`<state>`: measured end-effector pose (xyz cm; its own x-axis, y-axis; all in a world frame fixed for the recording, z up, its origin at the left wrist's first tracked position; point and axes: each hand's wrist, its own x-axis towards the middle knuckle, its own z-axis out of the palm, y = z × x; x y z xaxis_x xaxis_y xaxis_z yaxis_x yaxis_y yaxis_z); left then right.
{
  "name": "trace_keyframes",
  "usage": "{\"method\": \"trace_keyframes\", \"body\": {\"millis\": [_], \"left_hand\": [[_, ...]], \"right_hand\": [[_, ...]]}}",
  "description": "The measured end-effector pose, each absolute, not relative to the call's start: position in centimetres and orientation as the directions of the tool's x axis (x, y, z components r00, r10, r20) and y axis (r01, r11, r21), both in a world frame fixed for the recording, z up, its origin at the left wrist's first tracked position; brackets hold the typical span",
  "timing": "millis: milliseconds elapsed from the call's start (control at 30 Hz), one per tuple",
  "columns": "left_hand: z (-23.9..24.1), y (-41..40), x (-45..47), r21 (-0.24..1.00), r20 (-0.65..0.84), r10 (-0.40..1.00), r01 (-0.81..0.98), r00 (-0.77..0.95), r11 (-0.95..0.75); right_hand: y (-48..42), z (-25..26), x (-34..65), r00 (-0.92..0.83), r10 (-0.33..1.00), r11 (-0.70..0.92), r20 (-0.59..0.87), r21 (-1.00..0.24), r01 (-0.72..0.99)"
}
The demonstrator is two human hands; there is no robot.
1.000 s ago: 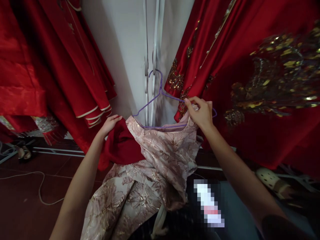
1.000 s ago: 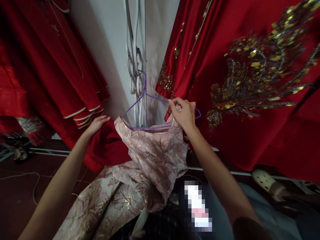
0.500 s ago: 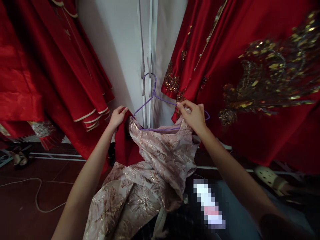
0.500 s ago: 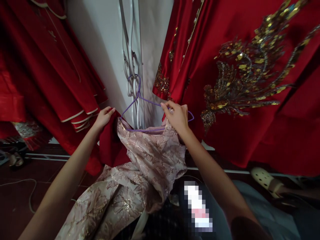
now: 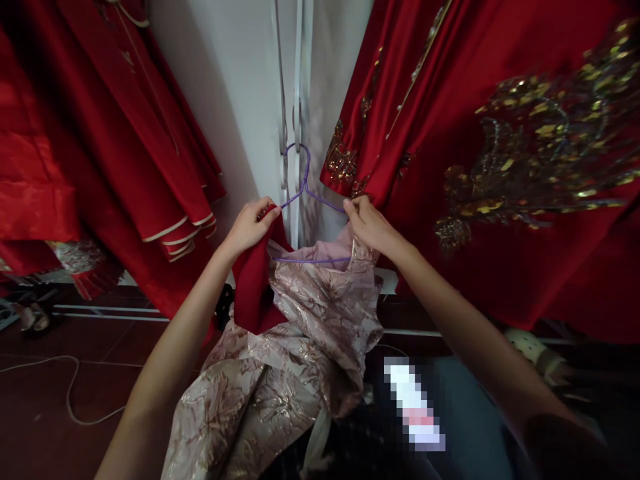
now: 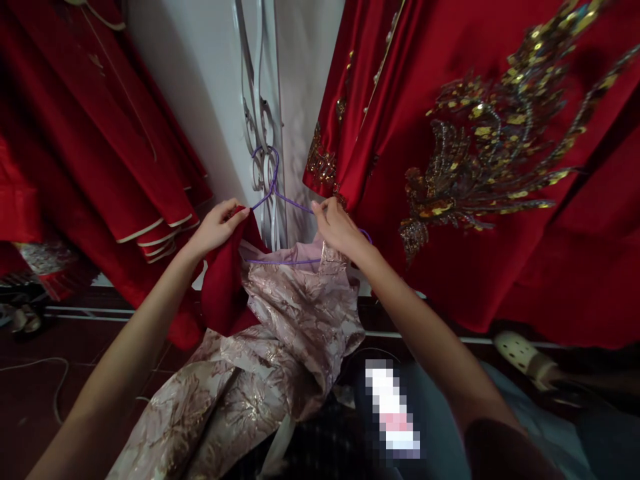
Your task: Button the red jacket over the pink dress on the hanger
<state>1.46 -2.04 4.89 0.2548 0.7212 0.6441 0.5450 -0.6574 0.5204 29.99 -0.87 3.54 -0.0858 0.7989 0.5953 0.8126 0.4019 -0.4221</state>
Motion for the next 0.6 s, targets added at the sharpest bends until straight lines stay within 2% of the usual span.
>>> {"method": "trace_keyframes", "body": {"millis": [100, 167, 233, 267, 333, 433, 600], "left_hand": [[5.4, -1.9, 0.1, 0.526, 0.523, 0.773, 0.578, 0.358, -0.624], [5.5, -1.8, -0.4, 0.609, 0.383, 0.819, 0.550, 0.428, -0.572], [5.1, -1.7, -0.5, 0.671, 0.338, 0.836, 0.512, 0.432, -0.536], [4.9, -1.6, -0.5, 0.697, 0.350, 0.840, 0.485, 0.414, -0.529], [4.2, -1.4, -0.5, 0.760, 0.374, 0.854, 0.408, 0.362, -0.506], [3.8, -1.4, -0.9, 0.866, 0.311, 0.891, 0.289, 0.330, -0.409], [4.4, -1.5, -1.6, 0.920, 0.234, 0.911, 0.227, 0.339, -0.320]], "right_hand": [[1.5, 5.5, 31.6, -0.138, 0.884, 0.362, 0.446, -0.467, 0.807], [2.7, 6.6, 32.1, -0.305, 0.942, 0.333, 0.142, -0.510, 0.793], [3.4, 7.1, 31.5, -0.480, 0.856, 0.324, -0.190, -0.526, 0.786], [3.4, 7.2, 30.9, -0.546, 0.790, 0.343, -0.280, -0.536, 0.771], [3.2, 6.9, 29.2, -0.646, 0.714, 0.412, -0.269, -0.585, 0.699], [2.2, 6.0, 26.9, -0.751, 0.650, 0.456, -0.117, -0.731, 0.508], [0.8, 4.7, 24.8, -0.865, 0.486, 0.312, -0.127, -0.899, 0.308]]}}
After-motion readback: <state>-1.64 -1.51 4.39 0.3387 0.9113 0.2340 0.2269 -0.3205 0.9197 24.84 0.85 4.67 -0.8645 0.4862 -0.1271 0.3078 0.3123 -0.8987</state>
